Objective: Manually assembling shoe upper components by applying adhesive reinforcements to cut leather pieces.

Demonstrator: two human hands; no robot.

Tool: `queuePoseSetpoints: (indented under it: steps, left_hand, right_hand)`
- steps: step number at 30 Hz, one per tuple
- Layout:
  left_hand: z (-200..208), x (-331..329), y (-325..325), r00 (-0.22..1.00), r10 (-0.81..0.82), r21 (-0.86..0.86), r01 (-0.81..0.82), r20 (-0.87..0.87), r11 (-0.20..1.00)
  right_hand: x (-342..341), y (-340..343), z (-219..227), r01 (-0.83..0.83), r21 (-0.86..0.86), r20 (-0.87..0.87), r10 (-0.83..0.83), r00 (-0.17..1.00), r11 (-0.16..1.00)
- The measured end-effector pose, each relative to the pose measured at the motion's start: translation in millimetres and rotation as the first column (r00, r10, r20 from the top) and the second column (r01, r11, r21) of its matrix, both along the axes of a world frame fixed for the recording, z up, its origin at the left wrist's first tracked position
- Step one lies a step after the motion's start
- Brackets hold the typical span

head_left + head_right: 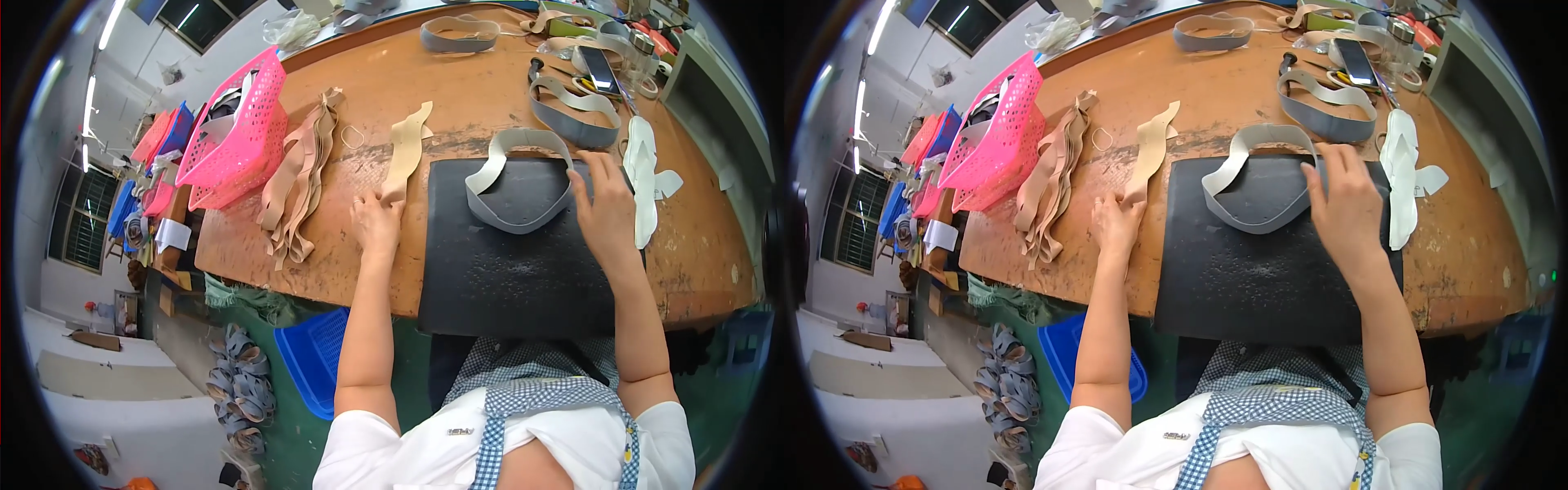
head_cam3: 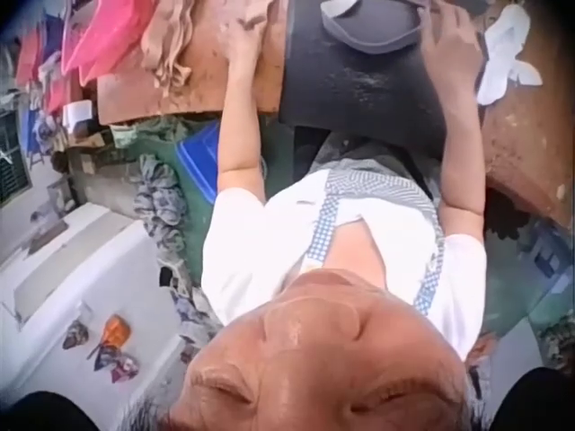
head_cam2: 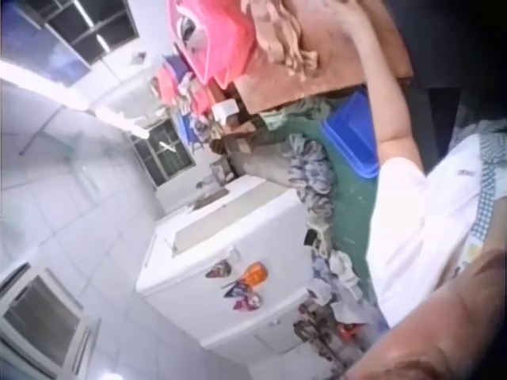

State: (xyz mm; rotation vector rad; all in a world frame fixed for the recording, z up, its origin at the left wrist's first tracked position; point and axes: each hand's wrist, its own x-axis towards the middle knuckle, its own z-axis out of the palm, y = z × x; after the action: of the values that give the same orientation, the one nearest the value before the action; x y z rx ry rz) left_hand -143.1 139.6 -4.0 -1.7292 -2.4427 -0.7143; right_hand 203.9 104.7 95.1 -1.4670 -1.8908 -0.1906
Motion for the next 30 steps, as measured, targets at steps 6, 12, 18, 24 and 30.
queuePoseSetpoints:
  steps: [6, 12, 18, 24, 30]
  left_hand:
    - [-3, -12, 1, 0.985, -0.097, 0.142, 0.077, 0.14, 0.987]
    - [-7, -23, 10, 0.911, -0.172, 0.191, 0.105, 0.375, 0.976]
    - [7, -37, 5, 0.598, -0.233, 0.172, 0.159, 0.767, 0.972]
    - [51, -30, -3, 0.338, -0.42, 0.315, 0.324, 0.842, 0.892]
    - [93, -16, -16, -0.198, -0.312, 0.367, 0.388, 0.929, 0.845]
  right_hand:
    - [-34, -30, 4, -0.373, -0.174, -0.34, 0.3, 0.891, 0.911]
    - [-104, -48, -7, -0.84, -0.512, -0.799, 0.26, 0.542, 0.178]
    - [-191, 27, -65, -0.762, -0.538, -0.842, -0.192, 0.504, 0.36]
    - [-194, 62, -64, -0.872, -0.339, -0.926, -0.287, 0.244, 0.352]
    - [-159, 52, -31, -0.989, 0.103, -0.901, -0.41, -0.139, 0.111]
